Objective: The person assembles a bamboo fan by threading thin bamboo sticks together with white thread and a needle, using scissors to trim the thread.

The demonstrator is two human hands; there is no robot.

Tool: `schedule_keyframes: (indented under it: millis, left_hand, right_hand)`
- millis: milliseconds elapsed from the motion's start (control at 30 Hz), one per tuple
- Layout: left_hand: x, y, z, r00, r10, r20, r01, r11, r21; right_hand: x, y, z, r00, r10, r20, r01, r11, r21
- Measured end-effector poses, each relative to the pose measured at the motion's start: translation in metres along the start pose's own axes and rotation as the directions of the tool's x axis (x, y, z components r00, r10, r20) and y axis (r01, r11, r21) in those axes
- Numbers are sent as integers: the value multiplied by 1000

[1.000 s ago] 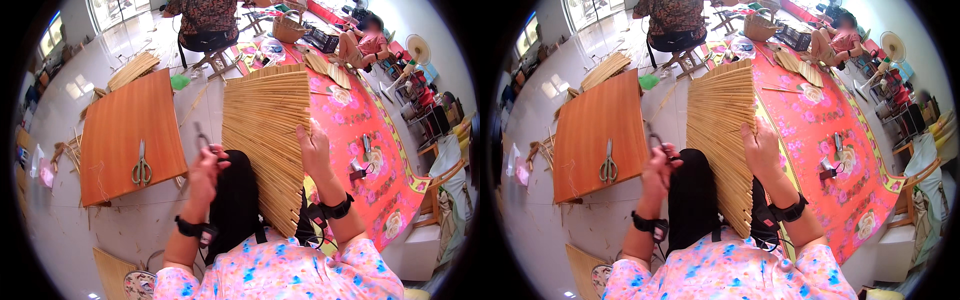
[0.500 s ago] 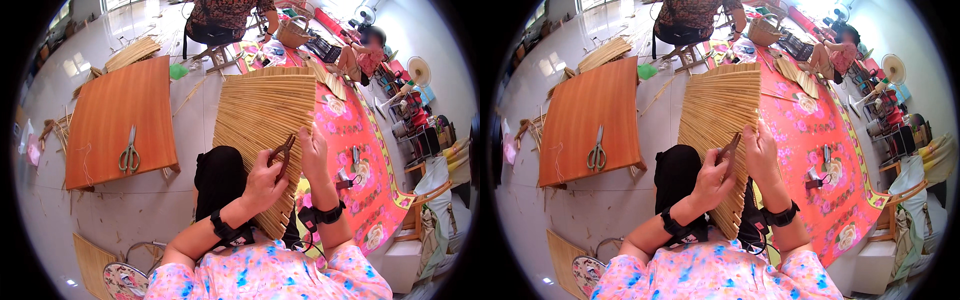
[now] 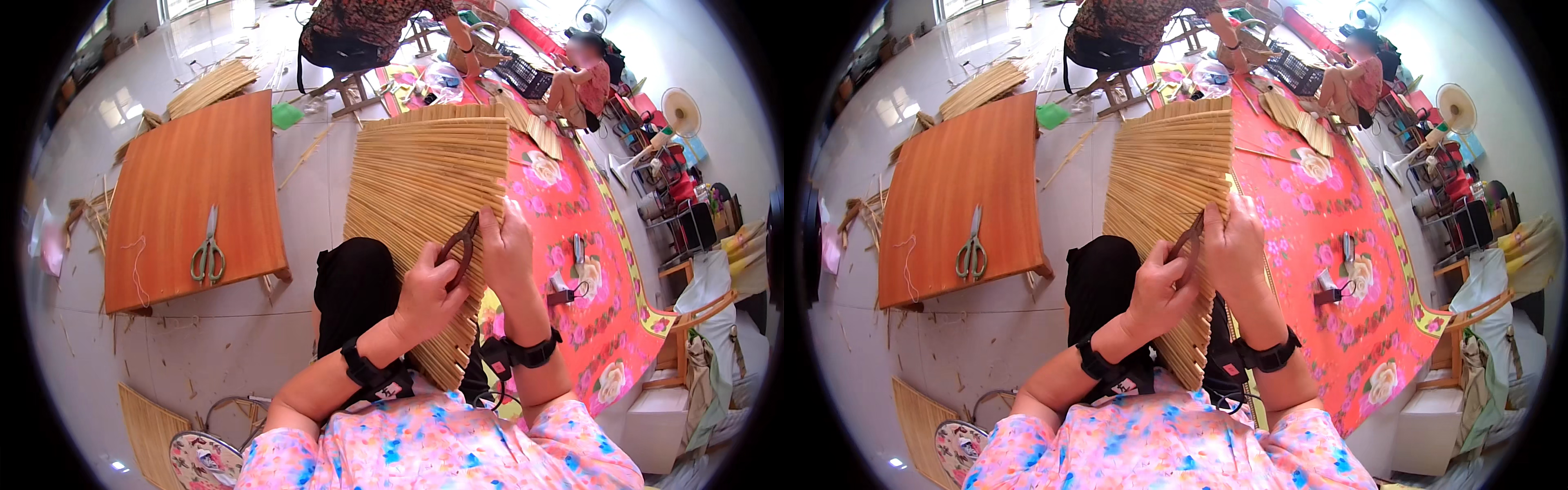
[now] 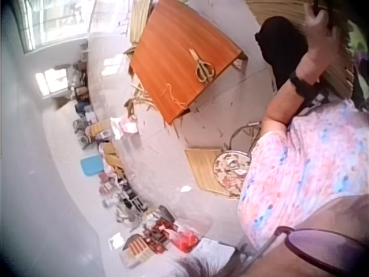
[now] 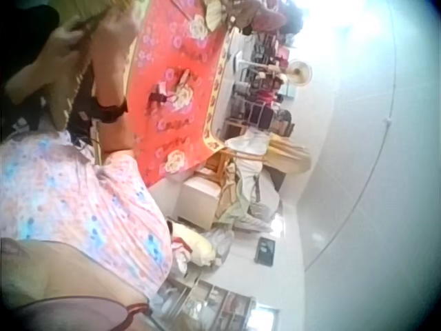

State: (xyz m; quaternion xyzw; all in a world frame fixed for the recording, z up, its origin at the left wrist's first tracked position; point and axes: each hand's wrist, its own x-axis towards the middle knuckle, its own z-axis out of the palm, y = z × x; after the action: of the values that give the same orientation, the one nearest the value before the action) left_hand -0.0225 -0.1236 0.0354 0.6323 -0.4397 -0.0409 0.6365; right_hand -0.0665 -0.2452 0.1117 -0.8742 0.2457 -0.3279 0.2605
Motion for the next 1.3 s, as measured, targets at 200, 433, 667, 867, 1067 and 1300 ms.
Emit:
schedule_keyframes:
  millis: [200,433,667,867,1067,1300]
  left_hand:
    - [-4,3,-50,903,175,-393,-132,982,134]
    - [-6,-21,-128,940,-313,134,336,915,-223]
    - [-45,-102,-217,612,-753,241,790,600,-128]
    - [-74,-213,-238,762,-534,-368,562,262,784]
    - [-87,-251,-234,757,-422,-499,579,80,811]
    - [-31,-198,-202,888,-218,-406,460,368,808]
  right_hand:
    - [6,16,-4,997,74,-37,-76,996,-48]
    - [8,16,1,999,49,2,-49,999,-12]
    - [3,21,-5,1000,-2,-15,2,1000,-26]
    - [-1,21,3,996,16,-82,-12,999,41]
    - [-4,13,-9,991,99,96,-108,990,94]
    - [-20,16,-3,977,177,122,-215,796,565]
